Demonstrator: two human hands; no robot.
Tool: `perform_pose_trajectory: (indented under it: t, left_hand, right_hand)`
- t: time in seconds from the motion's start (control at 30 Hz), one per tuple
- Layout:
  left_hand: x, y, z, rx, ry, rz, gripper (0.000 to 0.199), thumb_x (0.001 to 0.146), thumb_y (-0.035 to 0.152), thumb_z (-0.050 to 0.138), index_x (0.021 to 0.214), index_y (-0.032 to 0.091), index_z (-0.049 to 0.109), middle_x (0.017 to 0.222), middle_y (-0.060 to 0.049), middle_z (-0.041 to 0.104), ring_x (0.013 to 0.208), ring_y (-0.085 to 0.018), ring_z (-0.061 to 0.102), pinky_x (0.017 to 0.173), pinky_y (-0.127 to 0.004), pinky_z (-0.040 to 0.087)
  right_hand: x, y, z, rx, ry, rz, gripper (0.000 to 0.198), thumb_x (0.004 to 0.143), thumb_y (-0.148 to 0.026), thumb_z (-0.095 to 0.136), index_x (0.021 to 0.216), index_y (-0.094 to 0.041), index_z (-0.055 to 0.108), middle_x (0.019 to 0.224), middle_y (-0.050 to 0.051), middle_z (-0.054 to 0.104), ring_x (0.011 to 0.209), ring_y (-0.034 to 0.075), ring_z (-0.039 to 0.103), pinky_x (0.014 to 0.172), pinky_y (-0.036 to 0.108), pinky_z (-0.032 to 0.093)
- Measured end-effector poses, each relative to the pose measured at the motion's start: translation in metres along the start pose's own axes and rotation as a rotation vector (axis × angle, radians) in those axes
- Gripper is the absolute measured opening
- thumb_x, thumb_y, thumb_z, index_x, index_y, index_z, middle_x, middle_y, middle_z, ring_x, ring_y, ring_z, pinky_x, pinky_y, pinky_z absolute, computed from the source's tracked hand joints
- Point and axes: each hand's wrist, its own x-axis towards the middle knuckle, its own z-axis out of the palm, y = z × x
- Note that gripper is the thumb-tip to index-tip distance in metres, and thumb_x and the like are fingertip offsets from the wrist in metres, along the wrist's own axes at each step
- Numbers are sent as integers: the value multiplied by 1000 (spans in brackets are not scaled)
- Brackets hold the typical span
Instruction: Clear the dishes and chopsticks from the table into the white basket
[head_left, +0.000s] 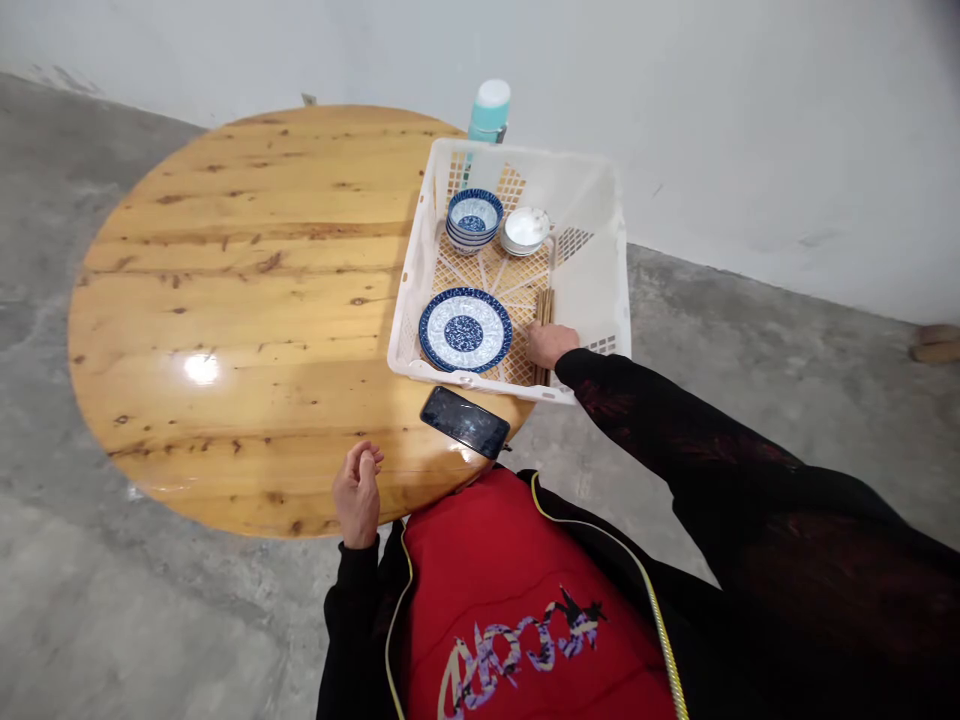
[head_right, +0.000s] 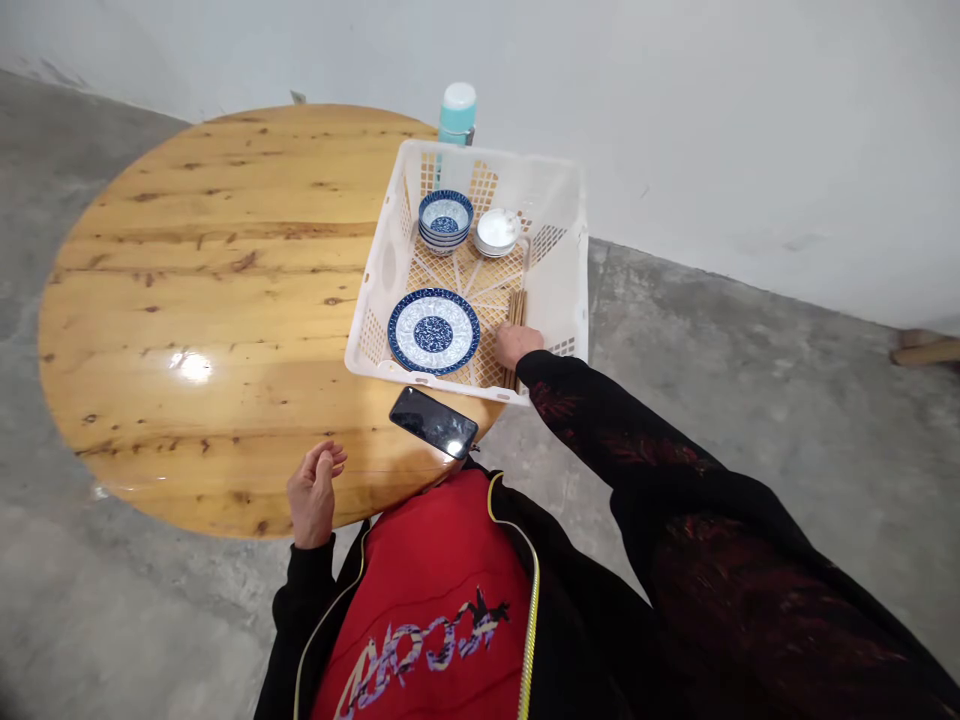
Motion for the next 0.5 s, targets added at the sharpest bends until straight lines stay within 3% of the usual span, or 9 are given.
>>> perform_pose_trajectory:
  t: [0.27,0.5]
  left_hand:
    - [2,-2,0,1,-6,17,48,86,58,63,106,15,71,100,-12,77,89,-23,77,76,-33,62]
    - [1,-2,-1,31,2,6,47,87,58,60,106,16,70,99,-11,76,89,-22,76,77,-33,62]
  right_hand:
    - [-7,-4,-9,36,10,12,40,101,-24,51,135,-5,59,128,29,70,119,35,70,94,40,54]
    - [-31,-1,-56,207,90,65,40,103,-26,51,135,-5,63,131,27,70,121,36,68,98,41,53]
